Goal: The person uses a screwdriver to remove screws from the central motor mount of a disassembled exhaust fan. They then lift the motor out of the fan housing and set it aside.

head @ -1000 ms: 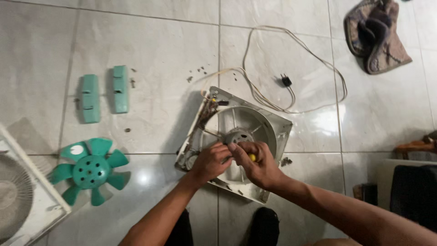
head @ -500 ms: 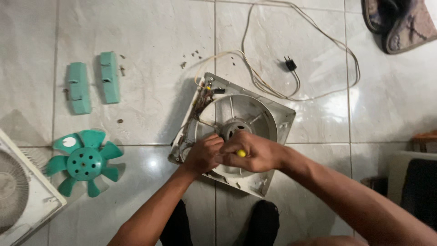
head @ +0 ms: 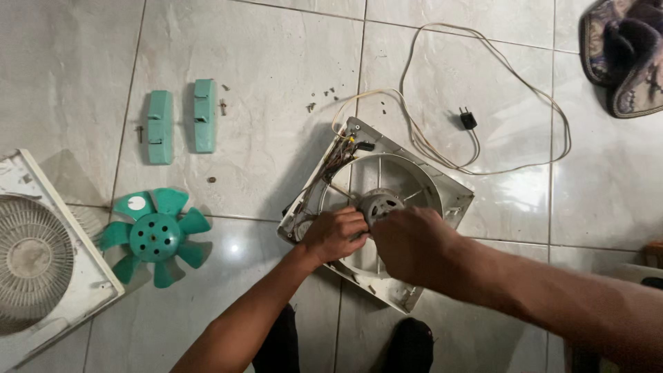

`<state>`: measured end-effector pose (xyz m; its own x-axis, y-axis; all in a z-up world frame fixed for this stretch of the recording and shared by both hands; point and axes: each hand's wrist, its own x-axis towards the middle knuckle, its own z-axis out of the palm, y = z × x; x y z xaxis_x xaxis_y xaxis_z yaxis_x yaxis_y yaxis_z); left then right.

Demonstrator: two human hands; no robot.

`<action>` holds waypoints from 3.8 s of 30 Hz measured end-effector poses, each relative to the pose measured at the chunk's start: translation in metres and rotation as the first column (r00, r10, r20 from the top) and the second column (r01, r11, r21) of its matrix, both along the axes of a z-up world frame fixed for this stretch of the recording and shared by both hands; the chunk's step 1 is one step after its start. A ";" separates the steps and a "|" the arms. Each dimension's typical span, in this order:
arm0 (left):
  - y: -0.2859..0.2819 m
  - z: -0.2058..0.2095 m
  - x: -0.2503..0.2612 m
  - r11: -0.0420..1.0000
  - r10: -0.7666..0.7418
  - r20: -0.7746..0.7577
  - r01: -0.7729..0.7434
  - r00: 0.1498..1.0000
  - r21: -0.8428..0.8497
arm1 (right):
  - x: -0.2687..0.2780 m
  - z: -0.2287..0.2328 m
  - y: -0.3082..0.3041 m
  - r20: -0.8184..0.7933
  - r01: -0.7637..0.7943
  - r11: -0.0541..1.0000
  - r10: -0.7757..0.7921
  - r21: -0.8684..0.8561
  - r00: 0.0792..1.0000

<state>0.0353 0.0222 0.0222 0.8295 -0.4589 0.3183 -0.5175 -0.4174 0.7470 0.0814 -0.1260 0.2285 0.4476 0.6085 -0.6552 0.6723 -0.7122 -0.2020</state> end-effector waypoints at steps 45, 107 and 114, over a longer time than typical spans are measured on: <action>0.009 -0.001 0.004 1.000 0.013 -0.050 -0.012 0.999 0.014 | 0.012 -0.036 -0.003 -0.148 0.226 0.549 -0.184 0.805 0.972; 0.007 0.000 0.004 0.994 -0.013 -0.026 0.010 1.000 -0.105 | -0.043 -0.061 -0.015 -0.506 0.619 0.210 -0.412 0.757 0.758; 0.011 0.012 0.010 0.953 -0.217 0.109 0.235 0.970 -0.191 | -0.009 -0.049 -0.012 -0.285 0.264 0.109 0.336 0.958 0.897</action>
<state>0.0449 0.0335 0.0345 0.6772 -0.5503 0.4885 -0.6466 -0.1282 0.7520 0.0724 -0.1381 0.1798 0.3308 0.8298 0.4495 0.3440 0.3375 -0.8762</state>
